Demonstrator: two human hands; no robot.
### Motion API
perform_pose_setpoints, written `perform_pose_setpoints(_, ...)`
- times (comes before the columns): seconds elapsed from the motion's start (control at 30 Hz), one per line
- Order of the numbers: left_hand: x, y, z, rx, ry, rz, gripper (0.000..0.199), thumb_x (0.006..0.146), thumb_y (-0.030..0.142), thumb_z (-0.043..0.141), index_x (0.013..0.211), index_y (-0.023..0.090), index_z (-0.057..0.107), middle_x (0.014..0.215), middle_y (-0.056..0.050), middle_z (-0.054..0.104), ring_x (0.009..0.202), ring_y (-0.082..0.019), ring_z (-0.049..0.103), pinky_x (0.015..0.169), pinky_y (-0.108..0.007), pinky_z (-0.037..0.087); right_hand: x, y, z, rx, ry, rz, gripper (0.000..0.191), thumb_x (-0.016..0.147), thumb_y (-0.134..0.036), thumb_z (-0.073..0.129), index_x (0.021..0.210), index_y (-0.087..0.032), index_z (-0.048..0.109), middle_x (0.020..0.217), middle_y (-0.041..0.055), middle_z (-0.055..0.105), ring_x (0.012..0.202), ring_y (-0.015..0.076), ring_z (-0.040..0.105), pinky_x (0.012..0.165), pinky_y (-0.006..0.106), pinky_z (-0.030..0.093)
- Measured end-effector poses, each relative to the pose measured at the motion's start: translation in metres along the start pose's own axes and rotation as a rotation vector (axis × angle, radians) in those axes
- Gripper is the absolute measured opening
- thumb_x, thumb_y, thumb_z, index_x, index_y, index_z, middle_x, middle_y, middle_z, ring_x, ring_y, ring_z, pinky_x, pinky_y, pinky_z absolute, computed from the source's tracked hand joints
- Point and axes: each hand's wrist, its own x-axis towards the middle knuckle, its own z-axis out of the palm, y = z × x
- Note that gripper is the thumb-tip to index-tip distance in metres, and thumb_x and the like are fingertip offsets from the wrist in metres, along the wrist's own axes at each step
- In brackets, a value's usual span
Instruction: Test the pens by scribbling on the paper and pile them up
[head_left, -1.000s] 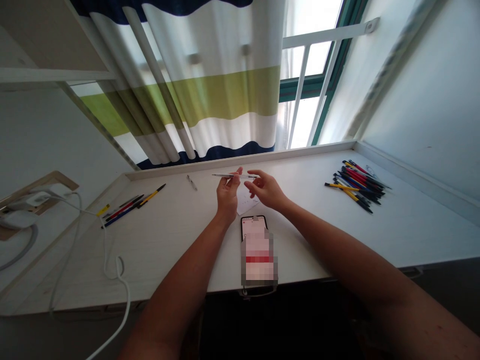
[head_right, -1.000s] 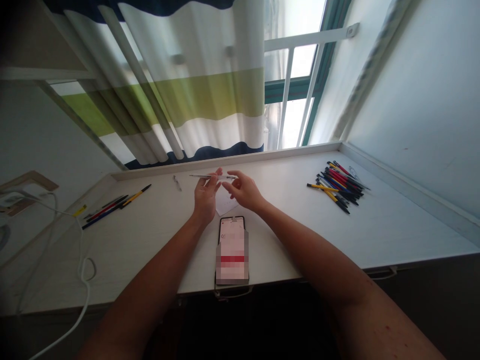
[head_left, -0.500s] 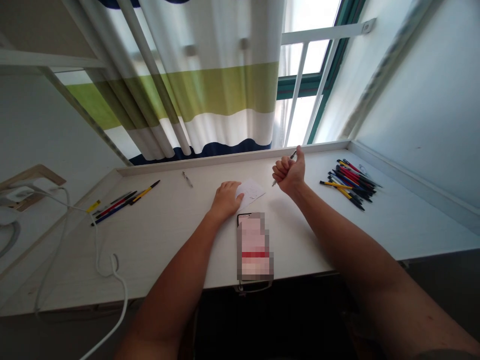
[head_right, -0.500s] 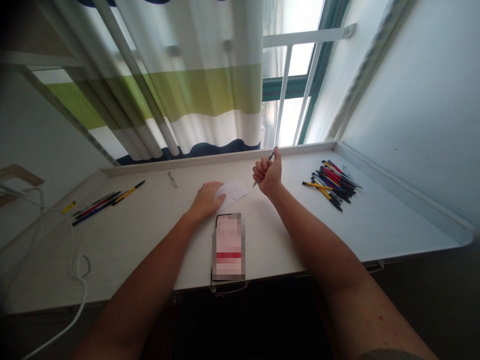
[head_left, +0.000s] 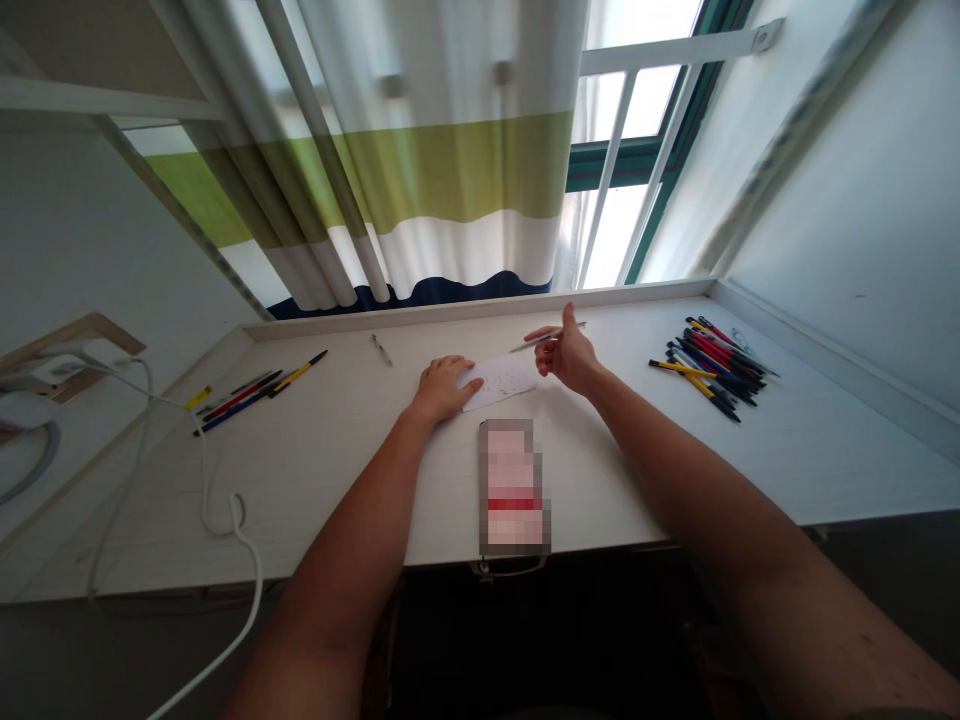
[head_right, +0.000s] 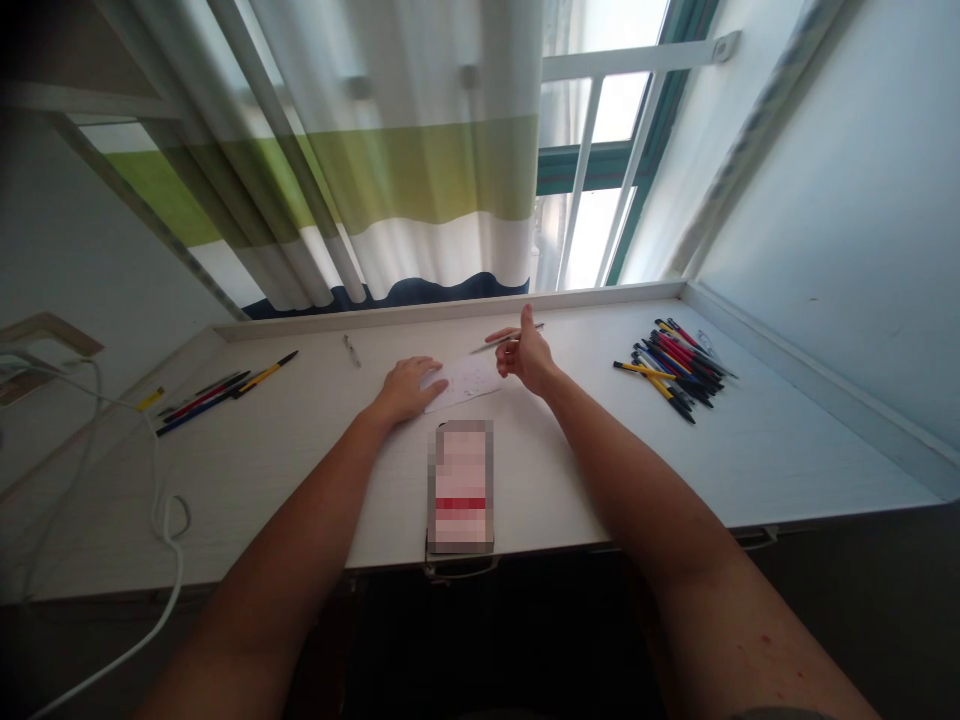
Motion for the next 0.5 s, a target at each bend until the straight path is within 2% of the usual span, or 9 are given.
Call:
perform_pose_setpoints(0.1,0.000,0.002,-0.001,0.007,-0.014,-0.007,0.054,0.100,0.053,0.054,0.144,0.023,0.061,0.157,-0.011,0.054,0.145,-0.033,0.045,0.122,-0.049,0.034,-0.001,0.010,0.006,-0.069,-0.010,-0.030,0.044,0.086,-0.062,0.075,0.079,-0.021,0.061,0.065,0.0028,0.065,0.057,0.0160,0.064,0.048,0.026,0.051)
perform_pose_setpoints(0.17,0.000,0.003,-0.001,0.009,-0.015,-0.011,0.054,0.100,0.053,0.054,0.144,0.023,0.061,0.157,-0.010,0.054,0.145,-0.033,0.045,0.122,-0.048,0.034,0.000,0.018,0.011,-0.125,0.032,-0.094,0.041,0.083,-0.052,0.082,0.074,-0.021,0.056,0.057,-0.0009,0.061,0.051,0.0139,0.060,0.044,0.024,0.048)
perform_pose_setpoints(0.23,0.000,0.003,-0.001,0.013,-0.021,-0.010,0.054,0.099,0.052,0.055,0.144,0.024,0.061,0.158,-0.010,0.054,0.146,-0.033,0.044,0.122,-0.048,0.034,0.002,0.025,0.015,-0.205,0.058,-0.137,0.041,0.087,-0.052,0.077,0.072,-0.021,0.055,0.050,-0.0035,0.054,0.043,0.0120,0.054,0.038,0.022,0.045)
perform_pose_setpoints(0.33,0.000,0.002,-0.001,0.017,-0.030,0.010,0.053,0.099,0.053,0.054,0.144,0.025,0.062,0.158,-0.009,0.054,0.146,-0.032,0.043,0.123,-0.050,0.032,0.006,0.033,0.019,-0.324,0.042,-0.164,0.037,0.093,-0.053,0.068,0.080,-0.018,0.065,0.057,-0.0003,0.060,0.043,0.0123,0.055,0.037,0.023,0.044)
perform_pose_setpoints(0.4,0.000,0.002,0.000,0.018,-0.024,0.023,0.053,0.099,0.054,0.054,0.144,0.026,0.063,0.157,-0.008,0.055,0.146,-0.032,0.044,0.123,-0.050,0.032,0.008,0.035,0.021,-0.416,0.052,-0.165,0.033,0.093,-0.047,0.066,0.080,-0.017,0.068,0.059,0.0006,0.062,0.043,0.0119,0.054,0.038,0.024,0.041)
perform_pose_setpoints(0.5,-0.001,0.003,-0.001,0.020,-0.018,0.030,0.053,0.099,0.056,0.054,0.142,0.028,0.064,0.157,-0.007,0.056,0.145,-0.033,0.045,0.122,-0.051,0.034,0.012,0.036,0.022,-0.596,0.087,-0.185,0.026,0.090,-0.036,0.064,0.071,-0.018,0.066,0.052,-0.0016,0.058,0.044,0.0118,0.049,0.046,0.025,0.041)
